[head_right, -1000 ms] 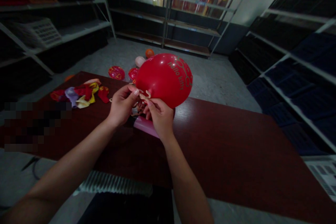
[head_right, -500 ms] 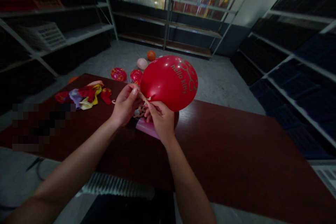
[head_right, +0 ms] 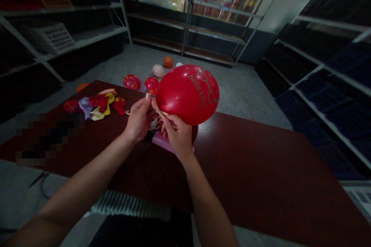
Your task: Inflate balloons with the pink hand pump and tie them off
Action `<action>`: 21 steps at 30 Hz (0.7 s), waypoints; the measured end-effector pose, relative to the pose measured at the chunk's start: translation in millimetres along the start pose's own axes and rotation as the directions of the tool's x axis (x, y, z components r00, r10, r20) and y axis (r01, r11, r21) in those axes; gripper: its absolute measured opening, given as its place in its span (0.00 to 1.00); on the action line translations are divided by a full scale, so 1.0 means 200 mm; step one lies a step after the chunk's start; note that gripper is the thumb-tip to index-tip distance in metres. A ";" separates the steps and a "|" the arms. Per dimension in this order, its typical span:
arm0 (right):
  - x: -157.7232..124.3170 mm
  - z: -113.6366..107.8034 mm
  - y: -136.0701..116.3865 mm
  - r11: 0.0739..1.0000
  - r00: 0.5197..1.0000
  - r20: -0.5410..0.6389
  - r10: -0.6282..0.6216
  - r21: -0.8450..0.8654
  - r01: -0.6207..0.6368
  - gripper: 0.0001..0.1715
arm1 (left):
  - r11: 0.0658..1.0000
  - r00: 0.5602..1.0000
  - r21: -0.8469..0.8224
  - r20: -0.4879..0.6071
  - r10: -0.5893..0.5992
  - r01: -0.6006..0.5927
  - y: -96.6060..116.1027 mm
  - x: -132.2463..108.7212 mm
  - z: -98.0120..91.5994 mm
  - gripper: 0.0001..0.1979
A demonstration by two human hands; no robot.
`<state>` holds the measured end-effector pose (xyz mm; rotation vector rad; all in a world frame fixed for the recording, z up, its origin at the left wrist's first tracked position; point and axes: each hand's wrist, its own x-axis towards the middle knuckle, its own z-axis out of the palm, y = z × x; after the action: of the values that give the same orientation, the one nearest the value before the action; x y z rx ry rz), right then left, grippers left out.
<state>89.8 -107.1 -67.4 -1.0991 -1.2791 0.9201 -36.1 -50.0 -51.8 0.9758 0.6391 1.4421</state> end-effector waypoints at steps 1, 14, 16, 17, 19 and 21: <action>0.00 0.00 0.01 1.000 1.000 0.010 -0.006 -0.028 0.006 0.15 | 0.998 0.998 -0.039 -0.033 -0.050 0.049 0.01 0.00 0.01 0.22; 0.00 -0.01 -0.03 0.972 0.994 0.087 -0.068 -0.219 0.086 0.14 | 0.960 0.955 -0.211 -0.192 -0.224 0.183 0.08 0.03 0.01 0.20; 0.00 -0.01 -0.03 0.971 0.993 0.093 -0.072 -0.221 0.091 0.14 | 0.973 0.968 -0.181 -0.180 -0.177 0.145 0.07 0.03 0.00 0.21; 0.00 -0.01 -0.02 0.971 0.993 0.088 -0.078 -0.220 0.096 0.15 | 0.980 0.975 -0.159 -0.173 -0.143 0.116 0.06 0.03 -0.01 0.22; 0.00 -0.02 -0.02 0.970 0.993 0.070 -0.090 -0.219 0.104 0.14 | 0.998 0.990 -0.067 -0.141 -0.025 0.016 0.04 0.02 -0.03 0.24; 0.00 -0.03 -0.02 0.972 0.993 0.039 -0.108 -0.206 0.114 0.13 | 0.983 0.985 0.101 -0.062 0.159 -0.153 0.04 0.00 -0.04 0.24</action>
<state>95.3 -108.9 -63.3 -1.1670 -1.4697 0.7314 -45.9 -49.9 -49.5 1.0743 0.7010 1.6013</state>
